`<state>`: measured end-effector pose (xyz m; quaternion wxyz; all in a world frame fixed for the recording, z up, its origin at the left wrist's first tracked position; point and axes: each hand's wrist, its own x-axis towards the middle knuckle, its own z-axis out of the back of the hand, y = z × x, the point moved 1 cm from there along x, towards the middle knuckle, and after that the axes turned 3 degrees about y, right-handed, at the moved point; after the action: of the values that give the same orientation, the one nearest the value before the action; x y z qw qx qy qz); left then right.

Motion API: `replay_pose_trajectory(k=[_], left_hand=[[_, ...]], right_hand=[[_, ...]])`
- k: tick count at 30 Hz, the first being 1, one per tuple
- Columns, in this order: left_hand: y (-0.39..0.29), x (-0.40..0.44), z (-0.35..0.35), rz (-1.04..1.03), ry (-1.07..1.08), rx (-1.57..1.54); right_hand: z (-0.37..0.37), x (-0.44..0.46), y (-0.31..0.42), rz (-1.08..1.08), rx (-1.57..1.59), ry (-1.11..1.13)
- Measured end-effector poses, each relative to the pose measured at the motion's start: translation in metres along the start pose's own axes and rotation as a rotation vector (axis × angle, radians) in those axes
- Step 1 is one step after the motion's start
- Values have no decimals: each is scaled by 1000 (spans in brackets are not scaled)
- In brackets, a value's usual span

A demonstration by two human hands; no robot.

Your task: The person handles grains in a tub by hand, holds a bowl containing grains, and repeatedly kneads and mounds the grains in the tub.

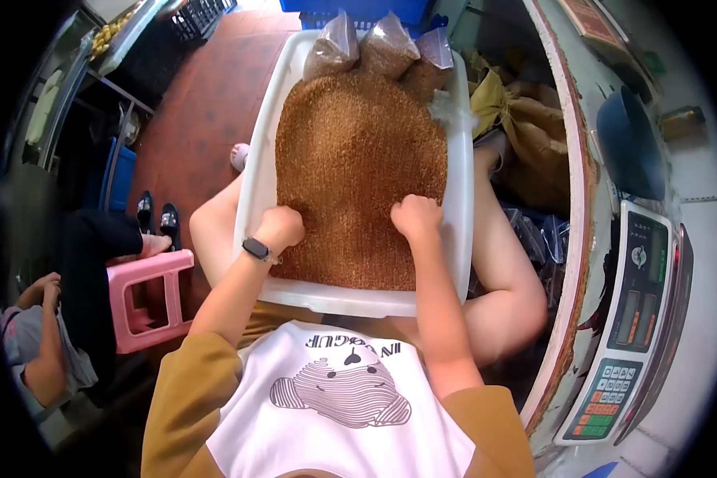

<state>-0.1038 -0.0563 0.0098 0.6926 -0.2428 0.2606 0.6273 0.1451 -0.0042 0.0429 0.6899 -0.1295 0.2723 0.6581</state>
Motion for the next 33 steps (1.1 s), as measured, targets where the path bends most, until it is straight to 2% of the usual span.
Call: replay_pose_trajectory(k=[1,3,5,8,11,15,19,21,24,26,28,33], left_hand=[[4,4,-5,16,10,48],[7,11,-10,0,114,53],[5,20,-13,-27,286,55],[3,31,-19,-39,419,16],[6,41,-24,-30,481,-99],[7,47,-31,26,493,-329],[-8,43,-54,182,331,-666],[-18,42,-69,283,244,-966],[-31,41,-78,341,201,-1505],[-41,20,-50,277,278,-1750],[-50,-8,-12,198,386,-1946],[-50,15,-3,-20,413,-2260]], right_hand=[[1,-1,0,-59,-129,-7],[-6,9,-18,-207,-86,173],[-15,20,-25,-251,-74,235],[-51,51,-41,-179,-152,514],[-66,45,-41,-368,256,630],[-82,55,-44,-356,387,799],[-88,32,-26,-290,942,777],[-110,32,-21,-304,1262,676],[-124,32,-13,-390,1428,691],[-130,31,-5,-409,1533,701],[-118,20,10,-324,1668,727],[-72,10,36,-100,1943,590]])
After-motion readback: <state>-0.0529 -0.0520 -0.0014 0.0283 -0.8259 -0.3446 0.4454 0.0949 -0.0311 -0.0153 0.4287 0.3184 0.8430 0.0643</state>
